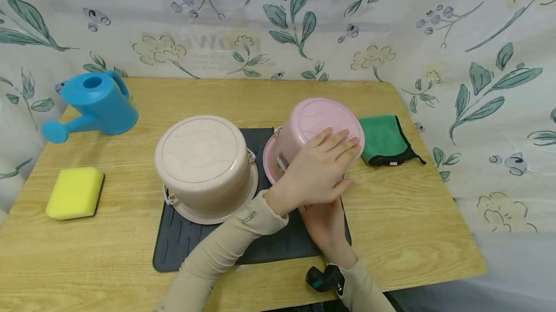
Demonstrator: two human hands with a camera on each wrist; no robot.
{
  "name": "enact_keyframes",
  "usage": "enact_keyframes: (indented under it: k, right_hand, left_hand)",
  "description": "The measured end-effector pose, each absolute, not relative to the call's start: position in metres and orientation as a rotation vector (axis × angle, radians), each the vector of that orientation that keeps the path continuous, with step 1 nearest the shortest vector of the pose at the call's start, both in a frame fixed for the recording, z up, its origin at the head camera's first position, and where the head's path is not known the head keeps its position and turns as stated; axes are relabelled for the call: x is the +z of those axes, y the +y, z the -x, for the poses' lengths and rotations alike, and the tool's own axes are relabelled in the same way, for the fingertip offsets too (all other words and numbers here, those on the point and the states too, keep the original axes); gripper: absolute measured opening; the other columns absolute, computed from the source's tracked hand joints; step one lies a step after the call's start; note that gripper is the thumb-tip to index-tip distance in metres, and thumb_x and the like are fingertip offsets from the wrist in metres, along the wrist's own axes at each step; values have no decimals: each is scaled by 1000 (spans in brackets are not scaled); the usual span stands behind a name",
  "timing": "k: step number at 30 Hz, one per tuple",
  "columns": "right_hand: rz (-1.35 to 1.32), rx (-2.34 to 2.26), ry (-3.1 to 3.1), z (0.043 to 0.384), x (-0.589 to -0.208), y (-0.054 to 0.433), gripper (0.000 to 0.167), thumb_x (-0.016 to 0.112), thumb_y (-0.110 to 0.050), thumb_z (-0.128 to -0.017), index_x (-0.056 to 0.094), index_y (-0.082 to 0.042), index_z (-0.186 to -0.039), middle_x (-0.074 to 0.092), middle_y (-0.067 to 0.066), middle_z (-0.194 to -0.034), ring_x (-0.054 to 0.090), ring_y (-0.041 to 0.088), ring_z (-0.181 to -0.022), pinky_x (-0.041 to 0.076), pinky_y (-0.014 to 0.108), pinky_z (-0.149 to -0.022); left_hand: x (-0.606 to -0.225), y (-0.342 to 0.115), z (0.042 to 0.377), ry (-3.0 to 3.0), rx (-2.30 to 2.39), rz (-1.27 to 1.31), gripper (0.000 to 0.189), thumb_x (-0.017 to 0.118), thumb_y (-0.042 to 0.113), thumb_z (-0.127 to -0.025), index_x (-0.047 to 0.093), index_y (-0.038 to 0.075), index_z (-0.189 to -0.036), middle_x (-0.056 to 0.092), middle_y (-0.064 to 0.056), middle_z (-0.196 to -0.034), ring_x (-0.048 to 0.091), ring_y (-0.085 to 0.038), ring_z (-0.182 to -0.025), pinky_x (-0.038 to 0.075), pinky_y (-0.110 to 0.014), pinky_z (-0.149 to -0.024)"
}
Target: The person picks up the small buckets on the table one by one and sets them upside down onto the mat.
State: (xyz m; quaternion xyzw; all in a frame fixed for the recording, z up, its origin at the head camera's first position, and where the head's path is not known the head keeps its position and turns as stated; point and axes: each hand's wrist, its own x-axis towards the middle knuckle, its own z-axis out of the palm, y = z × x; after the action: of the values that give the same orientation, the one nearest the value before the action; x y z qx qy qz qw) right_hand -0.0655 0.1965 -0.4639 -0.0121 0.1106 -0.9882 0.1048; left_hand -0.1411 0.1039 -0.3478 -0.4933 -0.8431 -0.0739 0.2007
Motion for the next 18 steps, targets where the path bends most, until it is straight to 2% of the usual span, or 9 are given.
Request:
enact_keyframes:
  k: [4,14,16,18]
  right_hand:
    - [47,-2875,413,62,-465,192,56,19,-50,-103,54,-16,-131,58,0,-133,54,16,-126,37,34,-113]
    - [28,-2887,458,58,-463,188,59,18,-53,-102,49,-16,-135,56,1,-134,53,16,-129,35,33,-115]
    - [-18,-2886,485,56,-462,188,60,18,-55,-101,43,-17,-140,53,1,-138,50,16,-132,32,33,-116]
    - [-82,-2878,529,54,-460,187,63,16,-57,-100,31,-18,-147,44,1,-146,40,16,-139,26,33,-120]
  left_hand:
    - [-350,99,147,-2407,-239,1361,56,52,47,-95,52,15,-141,53,1,-145,38,-19,-143,22,-38,-122]
    - [-354,97,148,-2394,-267,1368,55,50,46,-96,51,15,-141,55,1,-143,43,-18,-139,28,-37,-120]
    - [-354,96,148,-2396,-262,1365,55,50,46,-96,51,15,-142,54,1,-143,43,-18,-140,28,-36,-119]
    - [-356,94,148,-2397,-253,1356,56,51,47,-95,50,16,-142,54,1,-143,42,-17,-140,28,-36,-119]
